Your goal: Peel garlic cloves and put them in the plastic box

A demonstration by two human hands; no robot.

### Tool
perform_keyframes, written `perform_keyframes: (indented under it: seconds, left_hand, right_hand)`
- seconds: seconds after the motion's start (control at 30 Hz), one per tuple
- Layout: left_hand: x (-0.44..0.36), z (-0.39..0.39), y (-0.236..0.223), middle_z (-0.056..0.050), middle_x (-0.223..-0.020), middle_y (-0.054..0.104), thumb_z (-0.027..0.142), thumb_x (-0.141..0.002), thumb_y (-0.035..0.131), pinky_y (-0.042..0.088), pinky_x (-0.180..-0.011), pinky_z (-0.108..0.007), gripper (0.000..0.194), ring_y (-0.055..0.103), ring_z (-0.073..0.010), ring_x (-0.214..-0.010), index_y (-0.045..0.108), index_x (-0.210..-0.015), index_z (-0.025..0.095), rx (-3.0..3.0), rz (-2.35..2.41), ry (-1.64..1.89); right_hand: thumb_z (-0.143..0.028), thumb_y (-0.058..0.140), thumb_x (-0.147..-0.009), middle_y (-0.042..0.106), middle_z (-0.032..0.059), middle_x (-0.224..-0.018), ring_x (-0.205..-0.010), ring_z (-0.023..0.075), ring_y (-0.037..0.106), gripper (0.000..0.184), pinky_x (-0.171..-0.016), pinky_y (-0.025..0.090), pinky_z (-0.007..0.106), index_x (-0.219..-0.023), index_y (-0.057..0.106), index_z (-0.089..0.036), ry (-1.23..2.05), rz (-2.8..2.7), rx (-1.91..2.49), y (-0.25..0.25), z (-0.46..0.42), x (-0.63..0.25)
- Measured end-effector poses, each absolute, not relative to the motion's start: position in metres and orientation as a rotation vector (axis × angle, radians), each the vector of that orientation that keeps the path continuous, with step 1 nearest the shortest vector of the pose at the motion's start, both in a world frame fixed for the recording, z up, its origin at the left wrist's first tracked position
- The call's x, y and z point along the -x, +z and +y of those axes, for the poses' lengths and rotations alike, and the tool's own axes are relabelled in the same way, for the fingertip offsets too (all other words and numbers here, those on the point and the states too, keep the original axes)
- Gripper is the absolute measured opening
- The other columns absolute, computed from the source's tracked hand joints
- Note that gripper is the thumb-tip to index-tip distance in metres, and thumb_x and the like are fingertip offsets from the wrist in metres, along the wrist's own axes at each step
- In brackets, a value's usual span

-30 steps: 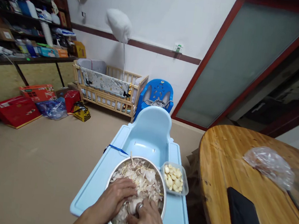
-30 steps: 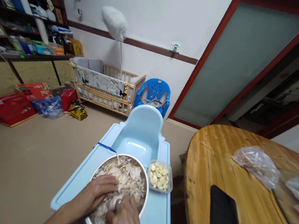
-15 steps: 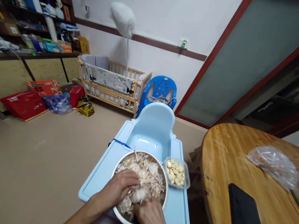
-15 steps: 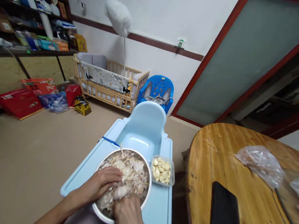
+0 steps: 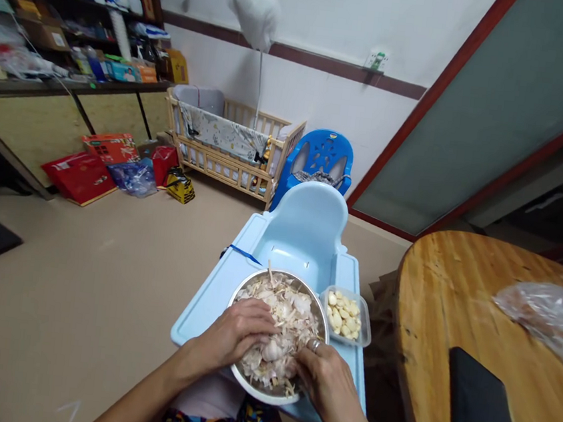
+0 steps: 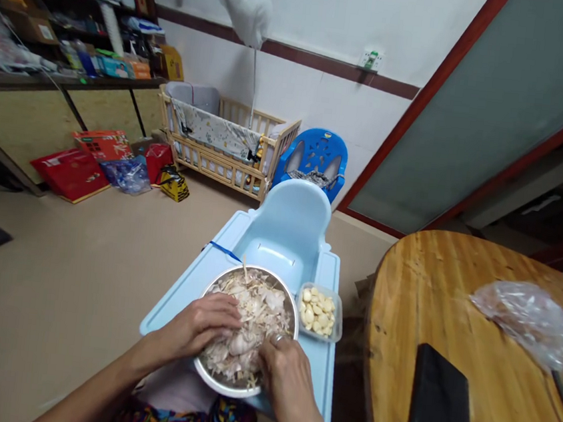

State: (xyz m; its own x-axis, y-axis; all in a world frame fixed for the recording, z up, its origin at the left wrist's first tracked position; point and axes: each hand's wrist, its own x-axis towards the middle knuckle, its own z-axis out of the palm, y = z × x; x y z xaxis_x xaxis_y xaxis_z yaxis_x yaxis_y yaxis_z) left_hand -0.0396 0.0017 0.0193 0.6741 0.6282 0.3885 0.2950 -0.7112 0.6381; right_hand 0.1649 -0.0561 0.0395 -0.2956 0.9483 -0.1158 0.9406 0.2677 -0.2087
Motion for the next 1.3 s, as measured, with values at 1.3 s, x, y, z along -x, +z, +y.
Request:
perform_keyframes:
  seconds: [1.3]
  left_hand:
    - [0.018,-0.006,0.013,-0.011,-0.118,0.051,0.018,-0.073,0.068,0.029,-0.098,-0.043,0.031,0.041,-0.0275,-0.115,0.051,-0.100,0.016,-2.656,0.834,0.382]
  right_hand:
    - [-0.015,0.056,-0.080,0.070,0.0055,-0.077,-0.071,0.0198,0.065,0.013,-0.056,0.038,0.023,-0.081,0.067,-0.021,0.453,-2.523,1.790,0.027,-0.056,-0.151]
